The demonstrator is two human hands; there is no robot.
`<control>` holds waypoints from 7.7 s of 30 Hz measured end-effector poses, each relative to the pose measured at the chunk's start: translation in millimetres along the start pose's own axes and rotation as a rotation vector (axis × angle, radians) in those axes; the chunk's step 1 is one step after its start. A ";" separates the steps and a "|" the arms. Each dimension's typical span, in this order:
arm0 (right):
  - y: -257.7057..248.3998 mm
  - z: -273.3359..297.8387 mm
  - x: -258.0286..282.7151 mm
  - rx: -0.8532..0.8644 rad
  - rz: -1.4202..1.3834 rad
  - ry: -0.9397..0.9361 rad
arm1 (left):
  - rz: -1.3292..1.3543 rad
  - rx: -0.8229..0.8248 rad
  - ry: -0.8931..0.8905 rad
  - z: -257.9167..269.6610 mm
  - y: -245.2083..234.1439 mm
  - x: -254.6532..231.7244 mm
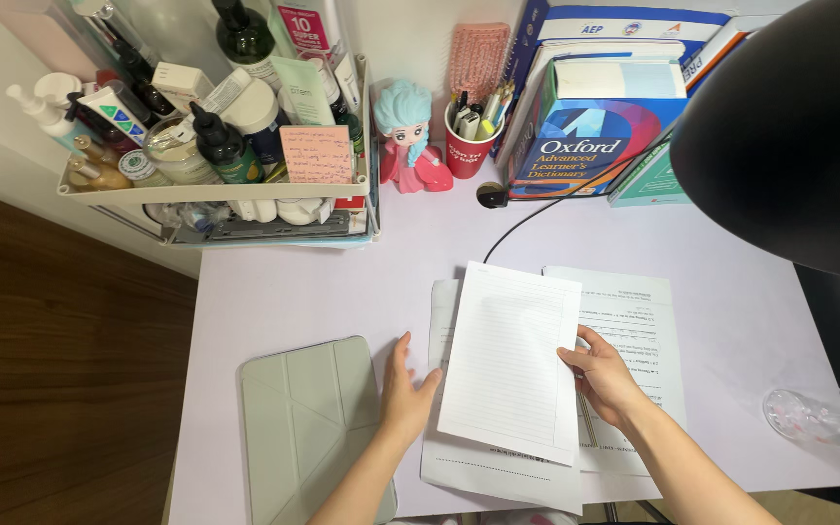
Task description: The person clears papers and folders from a desk, places them into a storage shelf, and then coils a power cable with an adapter.
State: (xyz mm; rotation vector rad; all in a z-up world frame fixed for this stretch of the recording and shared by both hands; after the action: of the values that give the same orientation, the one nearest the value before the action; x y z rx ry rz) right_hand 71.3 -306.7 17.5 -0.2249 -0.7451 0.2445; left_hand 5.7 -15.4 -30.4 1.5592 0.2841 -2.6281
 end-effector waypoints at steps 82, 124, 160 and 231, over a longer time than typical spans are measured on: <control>-213.5 -80.5 -59.4 -0.823 1.062 -0.361 | 0.311 -0.111 -0.341 54.8 9.5 -53.7; -79.3 -48.1 -42.2 -0.486 0.526 0.115 | 0.546 -0.161 -0.265 51.3 -72.5 8.2; -140.2 -32.9 -65.2 -0.824 0.638 -0.456 | -0.185 -0.104 -0.171 33.4 100.8 -11.7; -12.0 45.4 -67.8 0.156 -0.382 0.070 | 1.189 -0.263 -0.271 59.1 95.2 25.2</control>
State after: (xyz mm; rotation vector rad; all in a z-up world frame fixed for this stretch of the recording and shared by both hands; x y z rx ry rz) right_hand -6.5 -333.0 10.0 0.0589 -0.6810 -0.0682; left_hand -42.6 -119.4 -36.4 0.8191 -0.2495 -1.7007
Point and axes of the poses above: each hand's wrist, its own z-axis away from the middle knuckle, its own y-axis out of the palm, x = y × z, the point moved 1 cm from there along -z, towards the middle knuckle, and after that the axes turned 10 degrees about z, right-handed, at the moved point
